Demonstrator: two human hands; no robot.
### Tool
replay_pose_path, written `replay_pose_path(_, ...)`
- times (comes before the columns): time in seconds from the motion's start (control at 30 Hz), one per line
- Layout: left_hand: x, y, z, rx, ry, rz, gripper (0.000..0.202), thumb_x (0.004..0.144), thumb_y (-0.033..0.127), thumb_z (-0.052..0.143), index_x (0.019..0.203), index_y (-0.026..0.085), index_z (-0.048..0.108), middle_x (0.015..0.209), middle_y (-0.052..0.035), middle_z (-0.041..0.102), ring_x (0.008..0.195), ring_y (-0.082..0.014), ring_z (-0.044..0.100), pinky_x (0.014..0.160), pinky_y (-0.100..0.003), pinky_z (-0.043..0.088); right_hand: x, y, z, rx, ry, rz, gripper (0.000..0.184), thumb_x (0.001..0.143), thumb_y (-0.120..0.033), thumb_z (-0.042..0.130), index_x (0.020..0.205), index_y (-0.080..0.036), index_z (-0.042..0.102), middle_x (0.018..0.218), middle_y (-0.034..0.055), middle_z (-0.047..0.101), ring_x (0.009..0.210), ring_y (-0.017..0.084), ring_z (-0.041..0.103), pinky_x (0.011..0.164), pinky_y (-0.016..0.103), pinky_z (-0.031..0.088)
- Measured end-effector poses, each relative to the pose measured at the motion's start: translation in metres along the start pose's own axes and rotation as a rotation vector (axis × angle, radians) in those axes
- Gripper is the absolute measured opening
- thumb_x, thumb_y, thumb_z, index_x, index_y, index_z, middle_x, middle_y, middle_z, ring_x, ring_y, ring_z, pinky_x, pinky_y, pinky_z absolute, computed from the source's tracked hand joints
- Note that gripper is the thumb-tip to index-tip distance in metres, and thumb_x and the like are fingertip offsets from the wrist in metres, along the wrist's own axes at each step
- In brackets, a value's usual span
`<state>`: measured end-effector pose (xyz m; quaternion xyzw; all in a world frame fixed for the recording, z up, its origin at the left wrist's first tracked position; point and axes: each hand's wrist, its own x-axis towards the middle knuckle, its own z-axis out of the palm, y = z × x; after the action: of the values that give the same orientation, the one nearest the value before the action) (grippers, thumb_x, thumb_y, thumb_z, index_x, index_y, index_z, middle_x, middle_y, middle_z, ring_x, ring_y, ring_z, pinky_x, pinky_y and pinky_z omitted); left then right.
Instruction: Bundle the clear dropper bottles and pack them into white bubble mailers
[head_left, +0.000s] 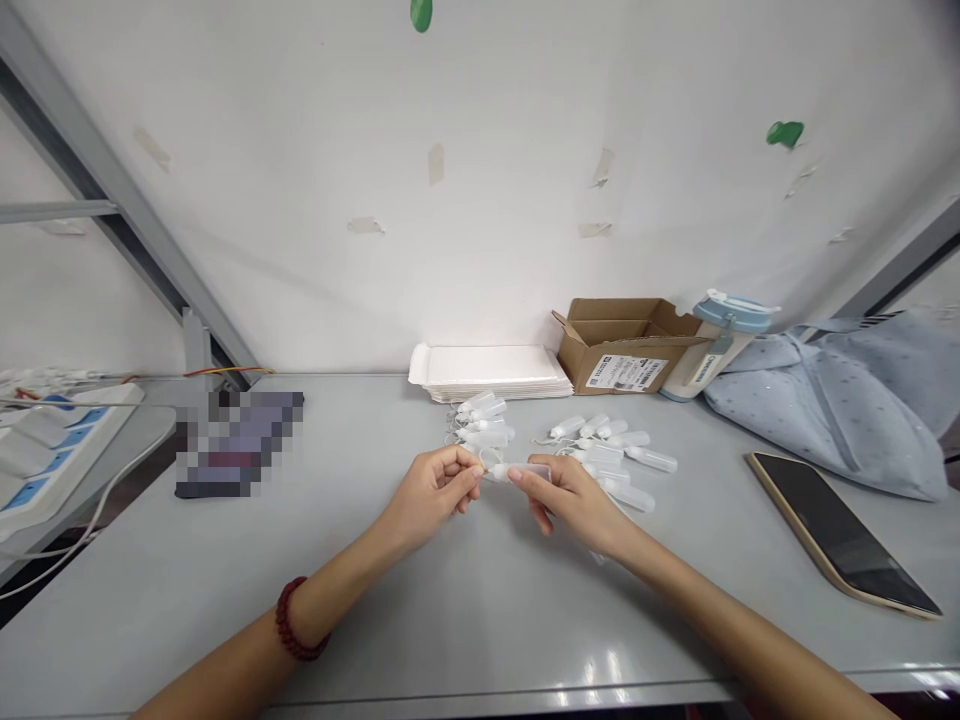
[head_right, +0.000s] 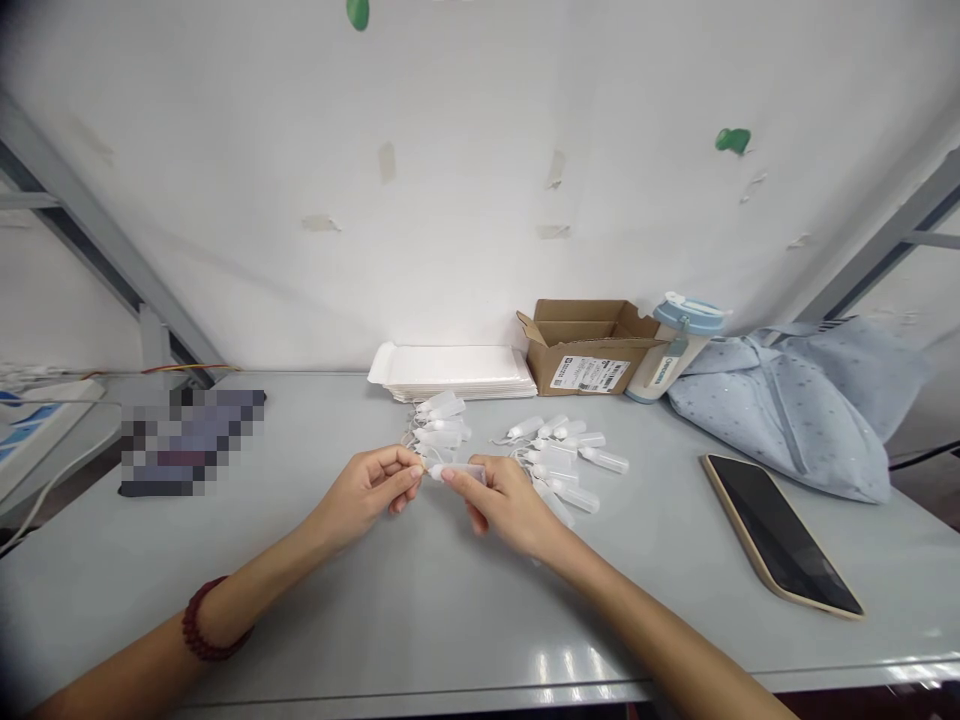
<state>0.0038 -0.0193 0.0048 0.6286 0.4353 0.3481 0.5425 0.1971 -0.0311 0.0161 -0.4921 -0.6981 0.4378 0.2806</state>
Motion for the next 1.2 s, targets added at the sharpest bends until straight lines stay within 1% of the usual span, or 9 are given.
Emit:
replay_pose_path(0.13, -0.001, 0.001, -0.001, -0.011, -0.006, 0.000, 0.019, 0.082, 0.033, 0.053, 0.074, 0.015, 0.056, 0.060, 0.0028, 0.051, 0.051, -0.0075, 0.044, 0.051, -0.021, 0.036, -0.001, -0.002, 0.001, 0.042, -0.025, 0.006, 0.054, 0.086, -0.055, 0.041, 0.045, -0.019, 0.041, 0.042, -0.0024, 0.045, 0.044, 0.009, 0.038, 0.049, 0.025, 0.033)
replay_pose_path(0.27, -0.001, 0.001, -0.003, -0.036, -0.009, -0.005, 0.019, 0.081, 0.033, 0.054, 0.074, 0.015, 0.056, 0.059, 0.0027, 0.052, 0.049, -0.0076, 0.045, 0.050, -0.021, 0.036, -0.001, -0.001, 0.002, 0.026, -0.021, -0.010, 0.053, 0.086, -0.055, 0.041, 0.047, -0.019, 0.043, 0.046, -0.0014, 0.049, 0.046, 0.010, 0.042, 0.049, 0.025, 0.035)
replay_pose_path(0.53, 0.001, 0.000, -0.005, -0.065, -0.081, -0.028, 0.022, 0.083, 0.034, 0.050, 0.070, 0.016, 0.054, 0.057, 0.0029, 0.052, 0.047, -0.0073, 0.044, 0.048, -0.021, 0.035, -0.002, 0.002, 0.001, -0.112, -0.015, -0.090, 0.039, 0.086, -0.053, 0.042, 0.065, -0.020, 0.043, 0.051, -0.0043, 0.049, 0.046, 0.010, 0.044, 0.047, 0.024, 0.032)
replay_pose_path(0.63, 0.005, -0.002, -0.008, -0.022, -0.089, -0.007, 0.023, 0.082, 0.035, 0.052, 0.070, 0.015, 0.055, 0.058, 0.0028, 0.052, 0.048, -0.0074, 0.044, 0.049, -0.021, 0.036, 0.001, 0.006, -0.003, -0.252, -0.007, -0.142, 0.034, 0.087, -0.051, 0.043, 0.074, -0.020, 0.048, 0.055, -0.0040, 0.052, 0.049, 0.011, 0.046, 0.048, 0.024, 0.033)
replay_pose_path(0.7, 0.008, -0.004, -0.012, -0.002, -0.041, 0.011, 0.023, 0.080, 0.036, 0.053, 0.071, 0.016, 0.055, 0.058, 0.0032, 0.051, 0.048, -0.0072, 0.044, 0.049, -0.021, 0.036, 0.005, 0.011, -0.008, -0.374, 0.053, -0.193, 0.029, 0.087, -0.048, 0.045, 0.083, -0.020, 0.052, 0.064, -0.0015, 0.055, 0.056, 0.013, 0.049, 0.051, 0.024, 0.035)
replay_pose_path(0.8, 0.014, -0.007, -0.021, 0.029, 0.114, 0.025, 0.024, 0.079, 0.038, 0.054, 0.073, 0.015, 0.056, 0.060, 0.0030, 0.051, 0.048, -0.0072, 0.043, 0.049, -0.020, 0.035, 0.012, 0.021, -0.019, -0.539, 0.205, -0.260, 0.021, 0.089, -0.037, 0.043, 0.096, -0.020, 0.052, 0.089, 0.0057, 0.060, 0.077, 0.017, 0.055, 0.061, 0.027, 0.041)
replay_pose_path(0.9, 0.019, -0.011, -0.030, 0.069, 0.237, 0.032, 0.026, 0.078, 0.040, 0.055, 0.076, 0.014, 0.058, 0.059, 0.0026, 0.051, 0.049, -0.0074, 0.042, 0.048, -0.020, 0.035, 0.020, 0.033, -0.033, -0.698, 0.326, -0.323, 0.018, 0.090, -0.029, 0.041, 0.099, -0.019, 0.053, 0.101, 0.0100, 0.059, 0.093, 0.022, 0.054, 0.073, 0.033, 0.043)
replay_pose_path(1.0, 0.025, -0.018, -0.034, 0.073, 0.271, 0.034, 0.029, 0.077, 0.043, 0.056, 0.079, 0.014, 0.059, 0.060, 0.0020, 0.051, 0.048, -0.0077, 0.042, 0.046, -0.020, 0.034, 0.027, 0.043, -0.045, -0.850, 0.338, -0.347, 0.021, 0.090, -0.022, 0.038, 0.101, -0.018, 0.056, 0.104, 0.0114, 0.060, 0.097, 0.025, 0.053, 0.078, 0.036, 0.042)
replay_pose_path(1.2, 0.034, -0.032, -0.027, 0.028, 0.404, 0.001, 0.040, 0.073, 0.047, 0.058, 0.095, 0.014, 0.065, 0.059, 0.0029, 0.051, 0.043, -0.0075, 0.040, 0.042, -0.021, 0.034, 0.033, 0.055, -0.054, -1.147, 0.331, -0.235, 0.027, 0.086, -0.011, 0.039, 0.102, -0.016, 0.060, 0.109, 0.0134, 0.060, 0.103, 0.027, 0.050, 0.079, 0.038, 0.038)
